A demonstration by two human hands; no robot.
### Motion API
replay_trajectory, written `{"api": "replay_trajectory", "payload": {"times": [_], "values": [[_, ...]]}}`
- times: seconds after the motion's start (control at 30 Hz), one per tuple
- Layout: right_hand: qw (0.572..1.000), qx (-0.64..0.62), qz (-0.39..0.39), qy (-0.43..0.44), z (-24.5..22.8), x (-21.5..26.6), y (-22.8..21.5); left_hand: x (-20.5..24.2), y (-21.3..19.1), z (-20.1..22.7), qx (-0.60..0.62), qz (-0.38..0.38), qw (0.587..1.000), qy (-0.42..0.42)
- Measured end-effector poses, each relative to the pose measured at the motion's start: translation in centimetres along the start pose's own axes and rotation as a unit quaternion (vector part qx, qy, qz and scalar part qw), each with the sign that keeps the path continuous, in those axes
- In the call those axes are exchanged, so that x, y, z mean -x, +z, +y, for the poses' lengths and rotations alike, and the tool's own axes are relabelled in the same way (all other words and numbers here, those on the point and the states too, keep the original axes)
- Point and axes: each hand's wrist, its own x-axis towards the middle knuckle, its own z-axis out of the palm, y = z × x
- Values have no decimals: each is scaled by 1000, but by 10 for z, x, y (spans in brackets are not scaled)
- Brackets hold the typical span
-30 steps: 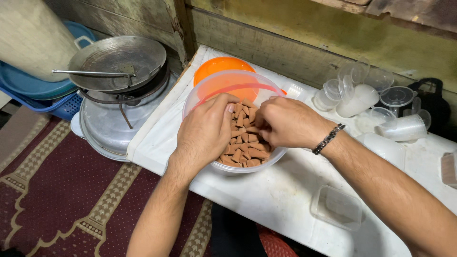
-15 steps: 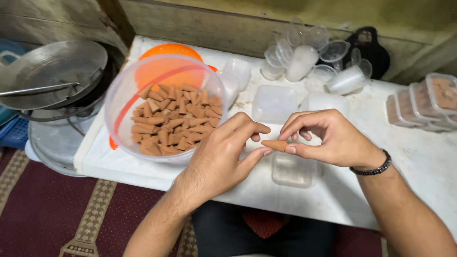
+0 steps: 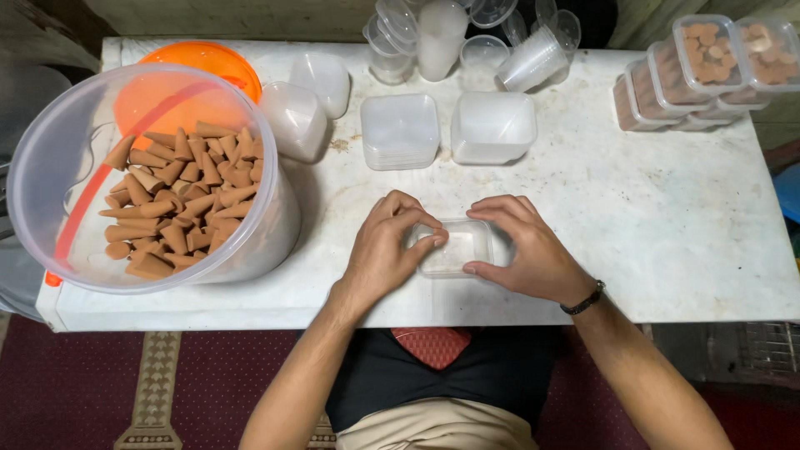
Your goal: The person places small brown cone-shaped items into plastic containers and then stacks the containers on a table.
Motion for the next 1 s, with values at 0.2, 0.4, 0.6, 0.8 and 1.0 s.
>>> {"api": "replay_trajectory", "payload": {"times": [0.2, 0.4, 0.6, 0.8, 1.0], "values": [[995, 73, -69, 27, 1, 4, 12, -7, 2, 6, -209, -115, 971, -5], [997, 59, -53, 22, 5, 0, 16, -10, 10, 9, -267, -131, 954, -47], [995, 84, -48, 8, 2, -9, 21, -2, -1, 14, -121, -118, 984, -60], [986, 155, -63, -10, -2, -23, 32, 9, -37, 33, -36, -166, 982, -87], [976, 204, -77, -5, -3, -39, 52, 13, -19, 6, -74, -184, 978, -64]]}}
